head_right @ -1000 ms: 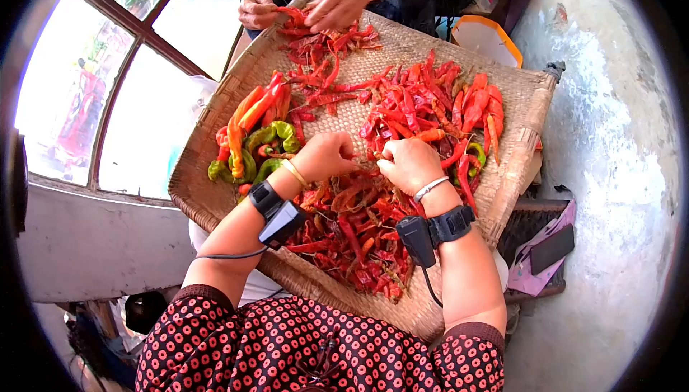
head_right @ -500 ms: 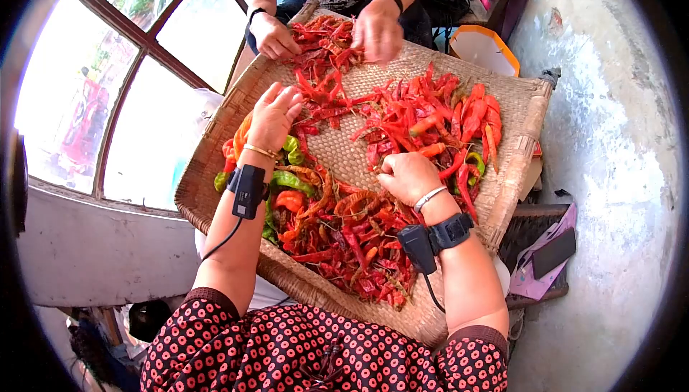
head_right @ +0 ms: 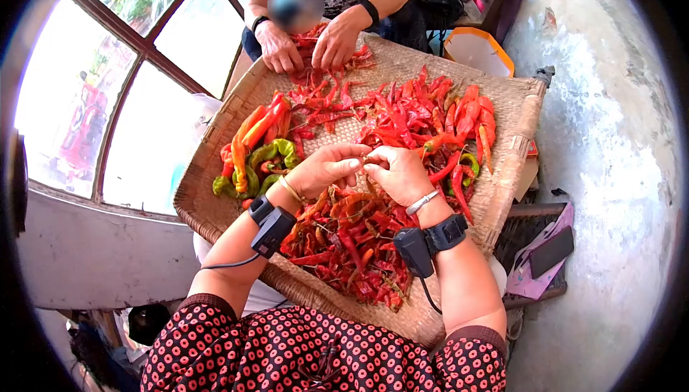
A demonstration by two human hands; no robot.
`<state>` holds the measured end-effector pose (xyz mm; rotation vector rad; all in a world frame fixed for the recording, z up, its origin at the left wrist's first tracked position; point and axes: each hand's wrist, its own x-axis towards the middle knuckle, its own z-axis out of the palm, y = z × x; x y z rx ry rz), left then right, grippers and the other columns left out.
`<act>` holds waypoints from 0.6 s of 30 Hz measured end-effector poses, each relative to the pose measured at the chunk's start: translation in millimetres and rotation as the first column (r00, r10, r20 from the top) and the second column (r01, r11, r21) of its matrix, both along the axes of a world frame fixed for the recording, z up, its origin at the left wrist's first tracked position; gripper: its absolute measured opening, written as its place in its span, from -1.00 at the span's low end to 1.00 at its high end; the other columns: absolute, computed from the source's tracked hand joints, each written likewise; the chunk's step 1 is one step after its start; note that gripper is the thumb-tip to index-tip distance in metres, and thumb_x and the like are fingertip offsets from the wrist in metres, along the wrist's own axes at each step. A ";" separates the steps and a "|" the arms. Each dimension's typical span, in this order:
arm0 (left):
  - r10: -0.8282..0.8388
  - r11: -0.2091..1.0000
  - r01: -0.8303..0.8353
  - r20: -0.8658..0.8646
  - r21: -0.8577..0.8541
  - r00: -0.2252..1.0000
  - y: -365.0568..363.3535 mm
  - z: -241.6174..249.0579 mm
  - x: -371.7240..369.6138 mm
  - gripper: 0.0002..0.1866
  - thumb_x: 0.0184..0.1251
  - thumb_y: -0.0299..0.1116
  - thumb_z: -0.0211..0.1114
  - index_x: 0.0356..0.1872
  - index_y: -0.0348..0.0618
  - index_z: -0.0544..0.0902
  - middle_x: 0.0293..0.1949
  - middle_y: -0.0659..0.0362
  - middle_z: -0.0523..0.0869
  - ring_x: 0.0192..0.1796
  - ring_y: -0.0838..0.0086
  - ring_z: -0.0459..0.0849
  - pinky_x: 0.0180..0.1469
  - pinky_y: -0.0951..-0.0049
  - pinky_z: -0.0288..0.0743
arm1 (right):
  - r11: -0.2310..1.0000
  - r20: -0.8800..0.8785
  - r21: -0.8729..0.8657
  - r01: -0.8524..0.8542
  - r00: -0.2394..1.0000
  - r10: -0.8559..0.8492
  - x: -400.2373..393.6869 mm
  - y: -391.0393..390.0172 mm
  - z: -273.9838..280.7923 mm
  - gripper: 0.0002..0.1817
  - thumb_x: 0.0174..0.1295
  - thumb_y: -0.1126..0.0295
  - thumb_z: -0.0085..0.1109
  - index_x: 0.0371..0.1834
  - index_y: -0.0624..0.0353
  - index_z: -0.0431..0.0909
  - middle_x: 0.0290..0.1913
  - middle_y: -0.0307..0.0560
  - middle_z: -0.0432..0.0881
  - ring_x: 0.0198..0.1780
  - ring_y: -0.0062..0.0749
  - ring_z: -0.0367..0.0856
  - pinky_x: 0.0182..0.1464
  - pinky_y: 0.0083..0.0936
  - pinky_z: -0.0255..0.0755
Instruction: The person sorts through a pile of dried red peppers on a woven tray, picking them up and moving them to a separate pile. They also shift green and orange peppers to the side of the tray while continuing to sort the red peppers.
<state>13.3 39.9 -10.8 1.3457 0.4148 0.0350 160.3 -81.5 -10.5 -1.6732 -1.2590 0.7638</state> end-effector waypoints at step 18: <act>0.621 0.771 -0.614 -0.012 -0.170 0.784 26.2 -6.7 -4.4 -0.62 0.31 -0.36 0.14 0.12 -0.23 0.38 -0.26 0.22 0.60 -0.38 0.60 0.55 -0.37 0.56 0.47 | 0.921 0.751 -0.232 0.313 0.660 -0.035 23.1 -9.8 2.9 -0.48 -0.13 0.24 0.37 -0.04 0.02 0.43 -0.02 -0.02 0.37 0.04 -0.02 0.33 0.03 -0.19 0.38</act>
